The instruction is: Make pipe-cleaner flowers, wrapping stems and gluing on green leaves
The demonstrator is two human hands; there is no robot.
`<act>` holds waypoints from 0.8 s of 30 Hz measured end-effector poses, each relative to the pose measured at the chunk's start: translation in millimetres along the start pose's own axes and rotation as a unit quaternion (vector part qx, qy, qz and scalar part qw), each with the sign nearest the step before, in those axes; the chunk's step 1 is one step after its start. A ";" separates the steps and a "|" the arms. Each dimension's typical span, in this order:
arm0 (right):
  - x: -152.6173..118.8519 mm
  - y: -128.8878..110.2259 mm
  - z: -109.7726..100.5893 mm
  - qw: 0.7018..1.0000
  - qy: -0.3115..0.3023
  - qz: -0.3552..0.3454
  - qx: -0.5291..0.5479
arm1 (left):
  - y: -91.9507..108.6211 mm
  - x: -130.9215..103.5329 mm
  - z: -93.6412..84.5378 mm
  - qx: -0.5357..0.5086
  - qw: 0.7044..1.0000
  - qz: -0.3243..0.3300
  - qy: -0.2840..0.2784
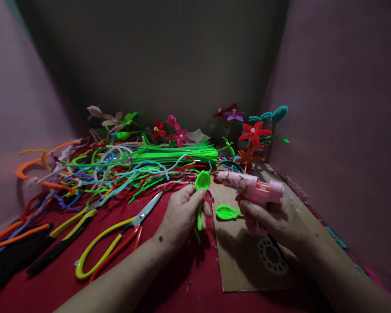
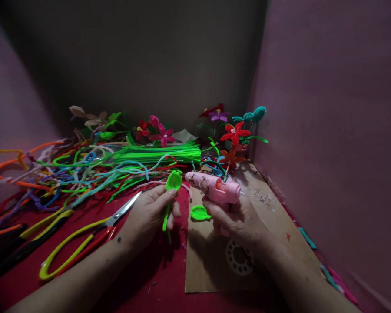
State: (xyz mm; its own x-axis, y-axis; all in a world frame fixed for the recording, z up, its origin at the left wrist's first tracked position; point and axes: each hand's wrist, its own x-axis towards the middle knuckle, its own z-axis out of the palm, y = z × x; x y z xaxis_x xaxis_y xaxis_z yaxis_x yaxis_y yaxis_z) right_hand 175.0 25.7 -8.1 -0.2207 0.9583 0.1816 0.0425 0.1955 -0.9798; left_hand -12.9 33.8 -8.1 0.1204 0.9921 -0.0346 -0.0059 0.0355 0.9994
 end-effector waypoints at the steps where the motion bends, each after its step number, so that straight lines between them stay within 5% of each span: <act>1: 0.2 -0.2 0.0 1.000 -0.005 0.001 0.001 | 0.3 0.1 -0.1 0.001 1.000 0.002 0.002; 24: -1.2 -4.4 0.8 0.998 -0.012 -0.039 -0.047 | -0.7 0.6 -1.5 -0.002 1.000 0.011 -0.005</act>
State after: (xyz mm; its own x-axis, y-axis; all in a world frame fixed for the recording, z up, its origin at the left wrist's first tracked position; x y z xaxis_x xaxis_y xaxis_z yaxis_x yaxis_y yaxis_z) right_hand 174.3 23.6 -4.1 -0.2508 0.9340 0.2545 0.1160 0.2900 -0.9500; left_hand -14.3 34.6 -8.8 0.1301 0.9914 -0.0125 -0.0117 0.0141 0.9998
